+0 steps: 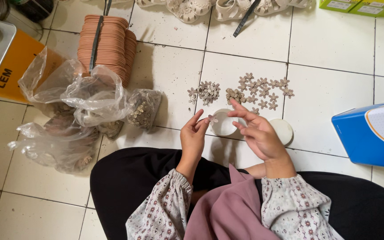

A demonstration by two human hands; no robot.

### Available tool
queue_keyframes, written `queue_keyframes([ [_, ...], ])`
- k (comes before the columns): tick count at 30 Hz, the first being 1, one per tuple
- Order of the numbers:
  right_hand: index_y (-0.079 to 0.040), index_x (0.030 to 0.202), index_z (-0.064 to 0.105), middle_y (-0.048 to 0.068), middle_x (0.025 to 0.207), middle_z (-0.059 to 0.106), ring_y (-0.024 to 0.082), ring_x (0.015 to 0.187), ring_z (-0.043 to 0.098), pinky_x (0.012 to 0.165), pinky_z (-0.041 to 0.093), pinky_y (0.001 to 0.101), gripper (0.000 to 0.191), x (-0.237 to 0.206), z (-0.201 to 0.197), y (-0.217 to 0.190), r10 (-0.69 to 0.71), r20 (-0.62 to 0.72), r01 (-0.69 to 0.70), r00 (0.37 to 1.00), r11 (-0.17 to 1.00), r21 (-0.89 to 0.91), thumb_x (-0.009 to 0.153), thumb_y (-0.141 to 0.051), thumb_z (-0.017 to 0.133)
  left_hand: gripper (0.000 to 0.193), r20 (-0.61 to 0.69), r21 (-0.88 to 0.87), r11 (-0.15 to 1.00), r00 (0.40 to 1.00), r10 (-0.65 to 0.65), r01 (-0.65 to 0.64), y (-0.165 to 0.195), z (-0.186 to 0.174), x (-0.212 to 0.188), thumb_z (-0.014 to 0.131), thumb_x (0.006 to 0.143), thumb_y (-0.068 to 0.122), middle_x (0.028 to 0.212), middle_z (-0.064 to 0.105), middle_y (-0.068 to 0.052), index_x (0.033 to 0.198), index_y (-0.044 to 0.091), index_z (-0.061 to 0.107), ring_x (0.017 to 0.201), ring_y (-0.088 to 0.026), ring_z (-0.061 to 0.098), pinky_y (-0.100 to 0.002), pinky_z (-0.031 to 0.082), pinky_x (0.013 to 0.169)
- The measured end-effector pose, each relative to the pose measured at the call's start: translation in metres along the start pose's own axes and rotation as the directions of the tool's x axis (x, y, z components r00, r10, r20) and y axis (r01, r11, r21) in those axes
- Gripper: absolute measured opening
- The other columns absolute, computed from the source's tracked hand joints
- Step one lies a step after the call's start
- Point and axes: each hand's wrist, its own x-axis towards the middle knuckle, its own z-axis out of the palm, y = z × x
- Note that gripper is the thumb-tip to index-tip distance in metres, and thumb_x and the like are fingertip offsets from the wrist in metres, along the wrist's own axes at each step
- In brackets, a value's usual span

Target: The person sits on the floor and assembles small flower-shaped decorative pieces by pressing a central button into each flower base. They repeatedly pick up a flower, press the button into it, and place the finished piece on the floor.

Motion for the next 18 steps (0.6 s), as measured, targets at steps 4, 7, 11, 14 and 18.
queue_keyframes([
  [4,-0.006,0.121,0.068,0.017,0.174,0.018,0.021,0.162,0.009,0.117,0.026,0.0409,0.046,0.009,0.015,0.018,0.016,-0.011,-0.017,1.0,0.995,-0.096,0.079,0.005,0.05,0.052,0.009,-0.052,0.998,1.0,0.022,-0.021,-0.001,0.001,0.0,0.069,0.096,0.012,0.107,0.078,-0.014,0.142,-0.008,0.054,0.098,-0.01,0.069,-0.026,0.053,0.096],
  [7,-0.007,0.122,0.068,0.018,0.173,0.018,0.021,0.162,0.007,0.118,0.025,0.0437,0.049,0.013,0.02,0.03,0.035,-0.03,-0.039,0.999,0.991,-0.125,0.078,0.004,0.049,0.052,0.016,-0.069,0.997,0.999,0.035,-0.034,-0.002,0.001,-0.001,0.069,0.096,0.011,0.107,0.078,-0.014,0.142,-0.008,0.055,0.099,-0.01,0.069,-0.026,0.053,0.097],
  [11,-0.007,0.123,0.068,0.02,0.172,0.02,0.021,0.162,0.004,0.118,0.024,0.0468,0.051,0.013,0.021,0.039,0.043,-0.045,-0.05,0.998,0.986,-0.161,0.078,0.004,0.048,0.051,0.025,-0.087,0.996,0.999,0.023,-0.02,-0.001,0.002,-0.002,0.068,0.095,0.01,0.108,0.078,-0.014,0.142,-0.007,0.055,0.101,-0.01,0.07,-0.026,0.052,0.097],
  [14,-0.009,0.124,0.068,0.02,0.172,0.019,0.022,0.162,0.005,0.119,0.023,0.0468,0.053,0.014,0.02,0.04,0.015,-0.063,-0.028,0.998,0.977,-0.211,0.077,0.004,0.048,0.051,0.024,-0.082,0.996,0.999,0.027,-0.025,0.001,0.002,-0.003,0.069,0.095,0.01,0.108,0.078,-0.015,0.142,-0.007,0.056,0.1,-0.011,0.07,-0.026,0.053,0.097],
  [18,-0.012,0.125,0.068,0.016,0.173,0.015,0.024,0.161,0.011,0.12,0.022,0.0488,0.056,0.014,0.021,0.042,-0.026,-0.082,-0.004,0.996,0.939,-0.343,0.077,0.005,0.046,0.051,0.015,-0.081,0.997,1.0,0.018,-0.017,0.003,0.003,-0.004,0.069,0.095,0.011,0.108,0.078,-0.014,0.141,-0.007,0.056,0.1,-0.01,0.07,-0.026,0.053,0.095],
])
